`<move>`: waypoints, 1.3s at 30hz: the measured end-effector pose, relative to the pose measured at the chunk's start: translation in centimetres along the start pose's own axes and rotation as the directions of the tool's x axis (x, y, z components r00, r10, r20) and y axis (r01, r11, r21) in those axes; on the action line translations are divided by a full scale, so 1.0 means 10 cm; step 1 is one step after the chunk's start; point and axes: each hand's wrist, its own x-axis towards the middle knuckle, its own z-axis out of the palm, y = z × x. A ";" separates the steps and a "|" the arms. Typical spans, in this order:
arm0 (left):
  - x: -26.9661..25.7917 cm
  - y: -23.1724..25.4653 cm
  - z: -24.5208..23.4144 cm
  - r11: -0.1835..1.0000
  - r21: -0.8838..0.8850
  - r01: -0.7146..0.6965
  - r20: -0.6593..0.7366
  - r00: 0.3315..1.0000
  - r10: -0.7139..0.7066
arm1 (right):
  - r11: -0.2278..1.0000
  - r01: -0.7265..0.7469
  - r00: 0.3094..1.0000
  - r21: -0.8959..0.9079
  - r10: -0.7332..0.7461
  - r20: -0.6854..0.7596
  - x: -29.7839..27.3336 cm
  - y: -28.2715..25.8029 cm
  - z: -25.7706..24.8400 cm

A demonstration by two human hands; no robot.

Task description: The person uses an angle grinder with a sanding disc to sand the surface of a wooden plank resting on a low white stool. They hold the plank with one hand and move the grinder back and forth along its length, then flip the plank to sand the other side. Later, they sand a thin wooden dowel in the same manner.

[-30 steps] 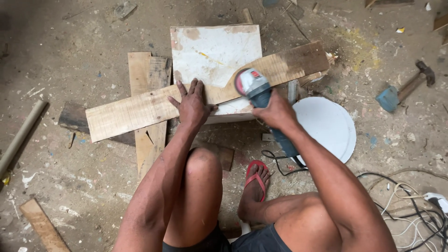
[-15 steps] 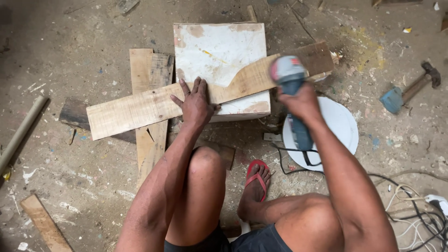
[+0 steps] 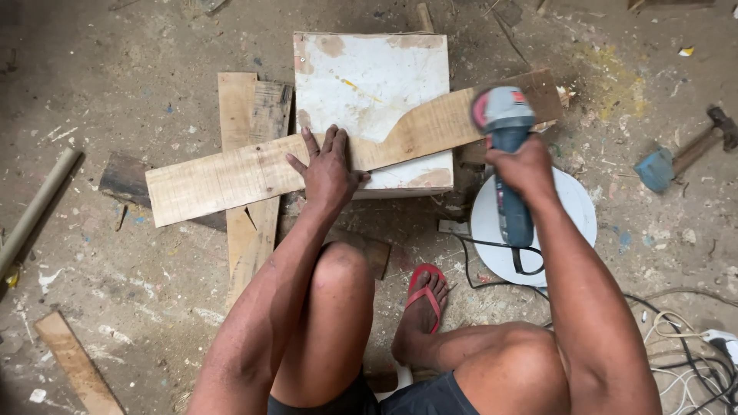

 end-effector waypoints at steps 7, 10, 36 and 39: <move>0.03 -0.02 0.17 0.998 0.057 -0.021 -0.022 1.000 0.022 | 0.990 -0.090 0.978 0.111 0.109 -0.180 0.09 0.48 -0.31; 0.21 0.04 0.48 0.962 0.128 -0.240 -0.087 0.964 0.252 | 0.974 -0.119 0.967 0.191 0.158 -0.202 -0.05 0.54 -0.39; -0.42 -0.91 0.36 0.737 0.444 -0.510 -0.028 0.814 0.580 | 0.980 0.119 0.962 -0.160 -0.074 0.262 -0.83 -0.58 0.44; -0.39 -0.98 0.47 0.697 0.497 -0.517 -0.033 0.791 0.611 | 0.974 0.124 0.962 -0.188 -0.071 0.263 -0.69 -0.51 0.52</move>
